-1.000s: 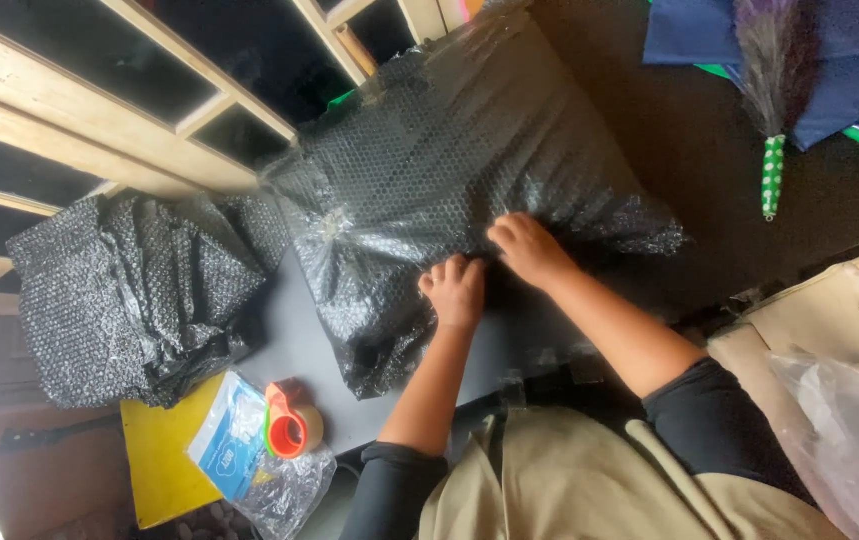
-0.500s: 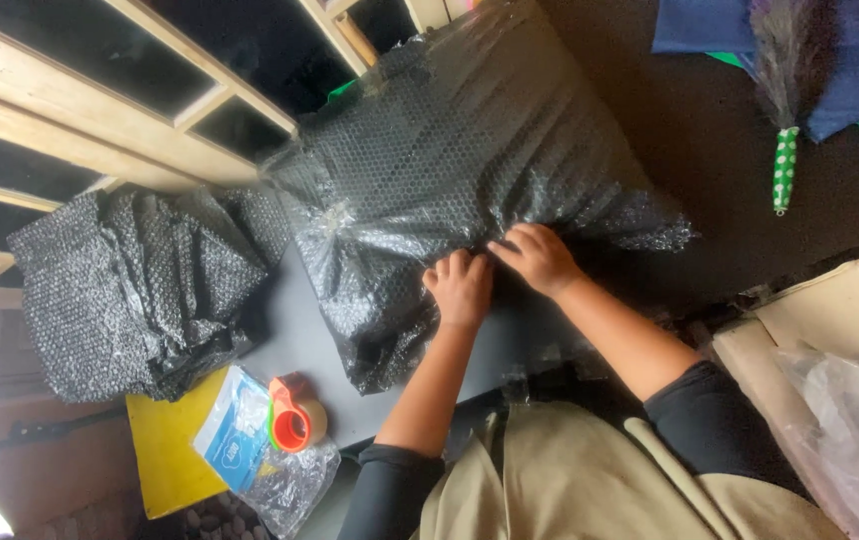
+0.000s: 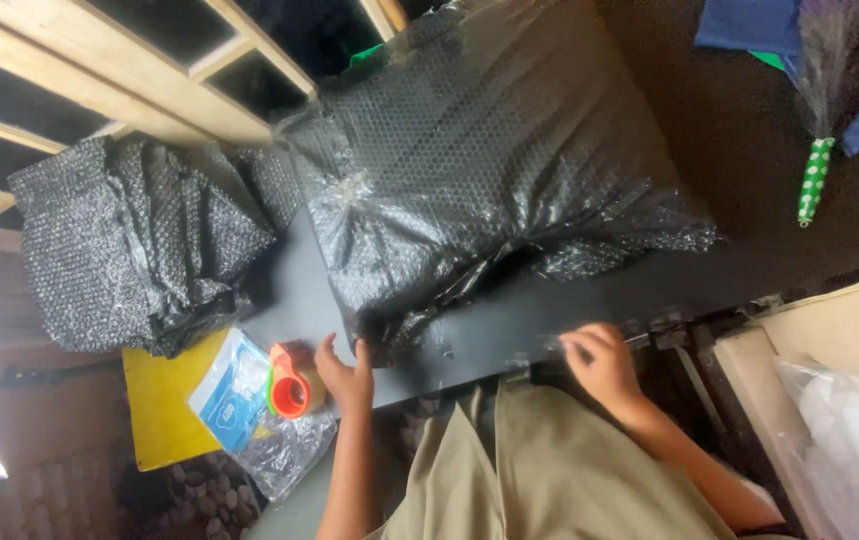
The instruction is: A person wraps a green tote bag in black bubble wrap, secures it with tape using a dispenser, and finishes by dusting the package.
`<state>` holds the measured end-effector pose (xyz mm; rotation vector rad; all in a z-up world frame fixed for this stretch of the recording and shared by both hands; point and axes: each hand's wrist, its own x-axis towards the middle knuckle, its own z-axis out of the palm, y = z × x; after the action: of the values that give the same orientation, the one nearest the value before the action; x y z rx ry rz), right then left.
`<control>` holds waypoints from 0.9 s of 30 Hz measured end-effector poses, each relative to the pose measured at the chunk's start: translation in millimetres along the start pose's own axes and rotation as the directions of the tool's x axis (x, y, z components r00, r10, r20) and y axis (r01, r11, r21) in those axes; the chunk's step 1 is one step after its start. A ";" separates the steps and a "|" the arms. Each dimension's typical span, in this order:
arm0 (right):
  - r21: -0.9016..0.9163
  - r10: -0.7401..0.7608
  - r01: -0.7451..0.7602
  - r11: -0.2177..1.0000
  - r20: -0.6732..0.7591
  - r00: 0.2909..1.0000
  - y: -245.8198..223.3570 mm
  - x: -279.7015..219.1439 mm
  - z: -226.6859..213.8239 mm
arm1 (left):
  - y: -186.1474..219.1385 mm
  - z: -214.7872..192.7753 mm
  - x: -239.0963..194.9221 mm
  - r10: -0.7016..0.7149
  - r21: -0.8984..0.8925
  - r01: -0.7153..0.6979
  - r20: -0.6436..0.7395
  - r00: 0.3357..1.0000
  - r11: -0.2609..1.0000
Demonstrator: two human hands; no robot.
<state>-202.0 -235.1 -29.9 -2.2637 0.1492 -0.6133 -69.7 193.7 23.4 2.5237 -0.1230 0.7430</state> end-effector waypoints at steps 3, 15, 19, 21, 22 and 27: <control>0.048 -0.073 0.068 0.997 0.119 0.990 -54.3 14.3 17.3 | -20.0 3.1 -15.4 -0.591 -0.195 0.647 0.277 0.758 0.738; 0.278 0.295 -0.238 0.931 -0.185 0.937 -103.4 123.7 107.5 | -40.3 -6.8 -2.1 -0.590 -0.380 0.905 0.692 0.415 0.191; -0.113 0.187 -0.203 0.973 -0.136 0.973 -121.4 112.2 98.6 | -40.1 -15.4 6.6 -0.560 -0.358 0.882 0.681 0.472 0.308; -0.155 0.242 -0.267 0.951 -0.163 0.956 -137.7 104.5 96.4 | -50.7 -7.0 2.4 -0.554 -0.348 0.855 0.654 0.515 0.385; -0.200 0.121 -0.144 0.969 -0.124 0.985 -144.4 100.0 97.0 | -56.4 0.4 -1.5 -0.544 -0.344 0.808 0.606 0.580 0.478; -0.188 -0.406 0.436 0.880 0.178 0.896 -165.0 62.9 150.0 | -40.2 -2.4 3.6 -0.309 -0.428 0.560 0.524 0.793 0.710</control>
<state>-89.3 -40.0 23.8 -2.5707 -0.3738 -0.6915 -59.0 230.1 9.4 1.9587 0.1165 -0.0594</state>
